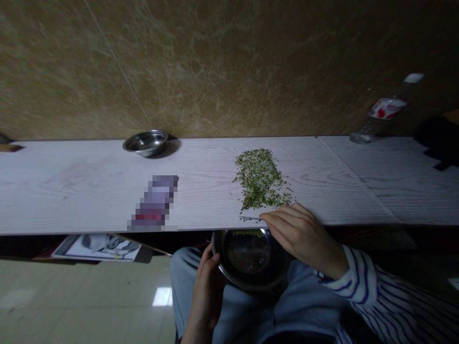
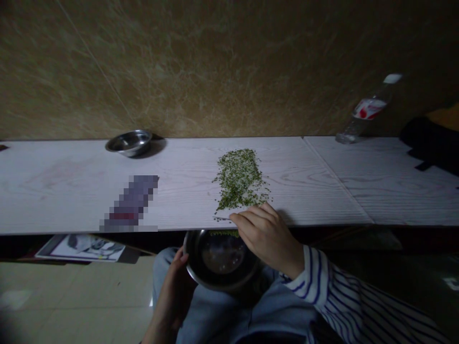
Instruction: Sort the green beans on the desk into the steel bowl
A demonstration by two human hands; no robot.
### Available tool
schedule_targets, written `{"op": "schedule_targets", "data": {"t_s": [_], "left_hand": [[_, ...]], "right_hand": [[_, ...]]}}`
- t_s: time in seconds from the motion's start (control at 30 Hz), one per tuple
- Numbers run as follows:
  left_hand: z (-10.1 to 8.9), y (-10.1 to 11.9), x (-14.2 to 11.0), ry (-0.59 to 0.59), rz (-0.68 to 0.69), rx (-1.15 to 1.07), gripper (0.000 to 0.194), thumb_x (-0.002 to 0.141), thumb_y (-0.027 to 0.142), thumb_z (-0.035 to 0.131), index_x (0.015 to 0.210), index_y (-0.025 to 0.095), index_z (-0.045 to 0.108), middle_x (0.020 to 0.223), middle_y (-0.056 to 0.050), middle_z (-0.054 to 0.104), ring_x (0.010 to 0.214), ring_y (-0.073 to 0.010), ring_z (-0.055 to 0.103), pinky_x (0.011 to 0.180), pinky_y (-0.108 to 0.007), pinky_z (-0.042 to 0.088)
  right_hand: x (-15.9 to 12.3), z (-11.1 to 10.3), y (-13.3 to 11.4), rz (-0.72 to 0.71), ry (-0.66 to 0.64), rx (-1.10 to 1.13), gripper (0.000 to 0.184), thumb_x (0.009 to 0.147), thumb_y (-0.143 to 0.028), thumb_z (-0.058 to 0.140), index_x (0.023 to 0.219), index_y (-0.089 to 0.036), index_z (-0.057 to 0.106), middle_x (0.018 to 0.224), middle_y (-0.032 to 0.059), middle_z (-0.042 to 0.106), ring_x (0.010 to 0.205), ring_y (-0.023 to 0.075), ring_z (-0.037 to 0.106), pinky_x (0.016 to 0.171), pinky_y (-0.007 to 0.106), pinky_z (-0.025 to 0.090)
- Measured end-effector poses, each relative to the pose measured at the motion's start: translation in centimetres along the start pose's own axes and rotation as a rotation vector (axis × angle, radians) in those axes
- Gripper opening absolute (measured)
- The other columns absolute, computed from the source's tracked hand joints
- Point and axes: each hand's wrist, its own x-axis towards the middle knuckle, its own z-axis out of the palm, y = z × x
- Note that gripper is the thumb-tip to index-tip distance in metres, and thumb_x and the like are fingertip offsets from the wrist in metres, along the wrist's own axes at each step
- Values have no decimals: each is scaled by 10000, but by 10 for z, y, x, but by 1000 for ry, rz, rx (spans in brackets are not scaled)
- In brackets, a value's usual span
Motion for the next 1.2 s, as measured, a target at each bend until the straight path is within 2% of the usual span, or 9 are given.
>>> {"op": "schedule_targets", "data": {"t_s": [0.17,0.33,0.5,0.67,1.0,1.2], "left_hand": [[0,0,1,-10,0,-1,457,729,318,700,1166,193,657,1036,-93,736,1003,-291,670,817,-373,526],[-4,-1,5,1,1,-18,460,723,301,704,1166,190,651,989,-90,742,977,-290,676,798,-365,529],[-7,0,5,-28,-3,-31,469,731,295,706,1183,187,646,998,-87,744,989,-287,673,806,-355,522],[-7,1,4,-7,12,-25,487,744,302,689,1216,195,630,1077,-98,736,1006,-287,670,822,-368,523],[-10,3,6,-24,2,-15,494,759,296,680,1239,207,608,1062,-79,734,1010,-273,661,804,-344,522],[-9,3,7,-55,12,-16,479,762,306,678,1226,198,625,1074,-87,734,1041,-283,654,814,-343,519]], "right_hand": [[2,-2,-8,-21,35,21,194,936,-137,493,1060,-159,641,901,53,725,821,184,635,721,346,403],[-1,-1,-2,57,52,-1,206,940,-129,488,1097,-143,621,946,59,720,831,192,626,754,341,409],[0,2,1,81,72,-17,209,943,-147,490,1107,-138,618,884,51,711,792,193,616,745,338,413],[10,6,-2,78,78,-42,208,934,-145,498,1094,-136,631,839,47,703,770,199,611,743,341,413],[11,5,-6,43,43,-12,222,938,-137,492,1124,-143,613,964,62,723,835,199,626,771,341,403],[12,8,-5,51,38,-8,218,940,-135,491,1115,-144,621,958,62,726,837,200,627,765,345,397]]}}
